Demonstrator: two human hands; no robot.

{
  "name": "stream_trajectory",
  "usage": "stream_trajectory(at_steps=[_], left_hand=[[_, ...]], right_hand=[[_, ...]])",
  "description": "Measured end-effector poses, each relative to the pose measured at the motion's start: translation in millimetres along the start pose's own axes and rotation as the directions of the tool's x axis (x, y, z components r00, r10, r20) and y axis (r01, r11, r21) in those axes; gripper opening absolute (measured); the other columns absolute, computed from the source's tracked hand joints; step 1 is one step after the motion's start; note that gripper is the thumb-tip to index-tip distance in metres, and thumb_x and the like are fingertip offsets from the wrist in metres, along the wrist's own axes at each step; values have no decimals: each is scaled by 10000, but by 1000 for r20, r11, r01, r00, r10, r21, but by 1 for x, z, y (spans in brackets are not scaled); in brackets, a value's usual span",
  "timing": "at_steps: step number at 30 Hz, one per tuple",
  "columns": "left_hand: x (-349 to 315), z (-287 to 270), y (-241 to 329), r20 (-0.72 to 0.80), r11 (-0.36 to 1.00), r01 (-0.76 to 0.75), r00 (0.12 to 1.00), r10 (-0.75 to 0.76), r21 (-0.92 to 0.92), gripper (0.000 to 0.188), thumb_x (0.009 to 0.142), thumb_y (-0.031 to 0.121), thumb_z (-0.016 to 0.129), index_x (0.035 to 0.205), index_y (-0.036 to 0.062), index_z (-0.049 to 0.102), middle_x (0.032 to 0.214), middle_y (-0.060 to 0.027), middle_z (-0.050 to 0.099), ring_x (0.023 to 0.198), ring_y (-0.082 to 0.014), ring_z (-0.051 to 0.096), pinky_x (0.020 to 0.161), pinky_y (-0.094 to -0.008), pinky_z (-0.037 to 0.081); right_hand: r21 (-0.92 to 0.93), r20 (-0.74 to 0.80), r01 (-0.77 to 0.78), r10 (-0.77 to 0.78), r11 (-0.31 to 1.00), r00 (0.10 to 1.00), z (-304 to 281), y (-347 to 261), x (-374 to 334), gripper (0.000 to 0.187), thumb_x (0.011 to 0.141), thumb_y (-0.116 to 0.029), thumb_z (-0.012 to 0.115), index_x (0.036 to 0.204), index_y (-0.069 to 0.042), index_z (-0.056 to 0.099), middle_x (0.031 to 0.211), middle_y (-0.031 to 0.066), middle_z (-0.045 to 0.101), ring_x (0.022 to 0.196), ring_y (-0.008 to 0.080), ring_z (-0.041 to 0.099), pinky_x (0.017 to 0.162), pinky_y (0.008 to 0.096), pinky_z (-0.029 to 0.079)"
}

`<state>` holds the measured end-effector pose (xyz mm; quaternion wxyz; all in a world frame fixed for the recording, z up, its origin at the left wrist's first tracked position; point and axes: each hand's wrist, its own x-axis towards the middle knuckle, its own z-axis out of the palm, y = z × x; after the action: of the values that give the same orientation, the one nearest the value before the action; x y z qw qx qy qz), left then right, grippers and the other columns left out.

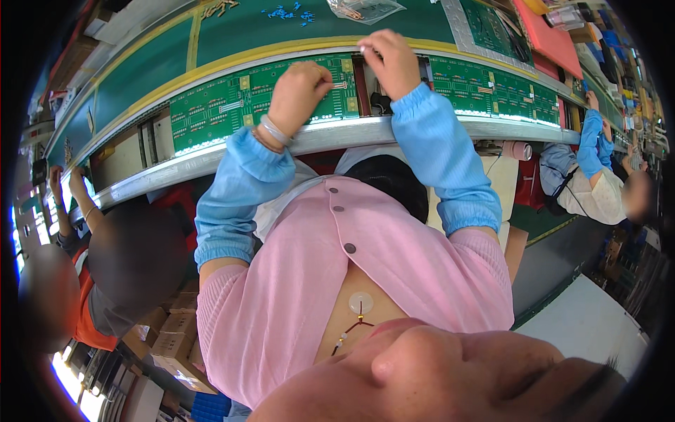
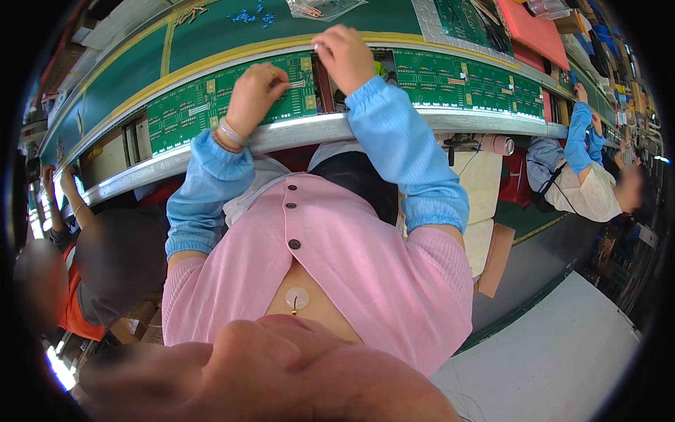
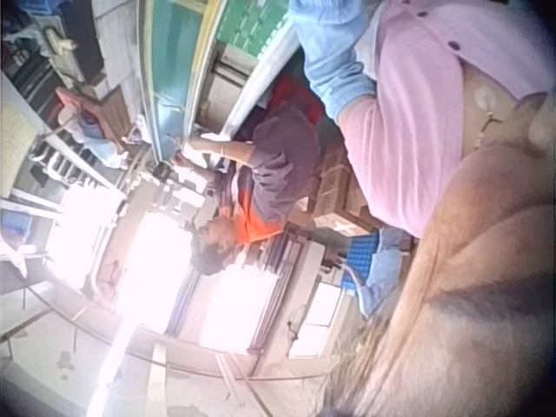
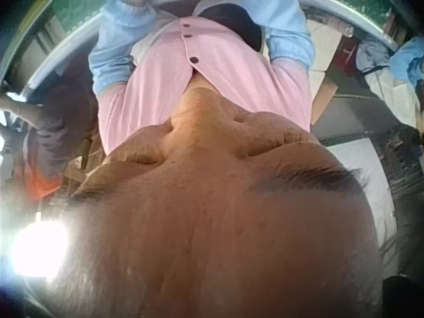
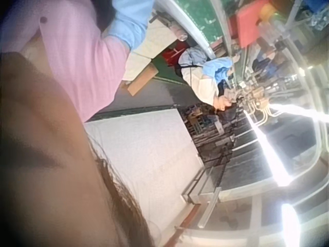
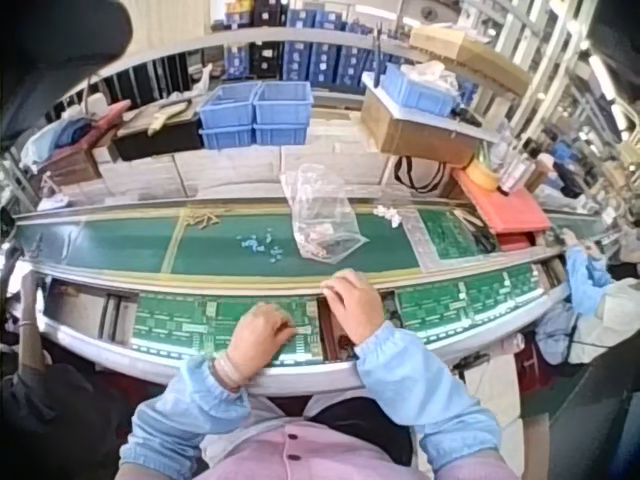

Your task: The recorder is assembling small electronic components onto circuit boards on a factory production line.

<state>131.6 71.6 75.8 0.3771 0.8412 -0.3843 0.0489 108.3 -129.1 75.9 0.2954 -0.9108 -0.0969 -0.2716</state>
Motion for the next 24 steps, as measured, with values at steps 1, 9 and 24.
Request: stream_trajectory(at_steps=[1, 9, 24], left_hand=[[-1, 5, 2, 3, 1000, -3, 1000, 3, 0, 105, 698, 92, 666, 785, 54, 623, 723, -88, 566, 704, -260, 554, 636, -353, 457], [2, 22, 7, 38, 983, -49, 998, 43, 179, 73, 719, 86, 633, 775, 51, 602, 788, -104, 546, 790, -309, 524, 709, -384, 434], [1, 10, 6, 61, 997, 33, 997, -38, 71, 70, 717, 99, 639, 764, 49, 625, 747, -106, 564, 739, -284, 550, 669, -374, 447]], right_hand=[[-1, -3, -3, 3, 1000, 1000, 1, 8, 9, 79, 758, -117, 620, 833, -94, 631, 825, 60, 565, 790, 269, 530, 690, 368, 445], [-178, 38, -195, 205, 965, 978, 23, 36, 58, 123, 719, -177, 657, 727, -55, 639, 778, 129, 597, 814, 306, 553, 747, 400, 436], [-460, -39, -59, 46, 886, 998, 41, 39, 55, 111, 787, -139, 514, 824, -49, 567, 805, 127, 561, 823, 287, 549, 694, 385, 463]])
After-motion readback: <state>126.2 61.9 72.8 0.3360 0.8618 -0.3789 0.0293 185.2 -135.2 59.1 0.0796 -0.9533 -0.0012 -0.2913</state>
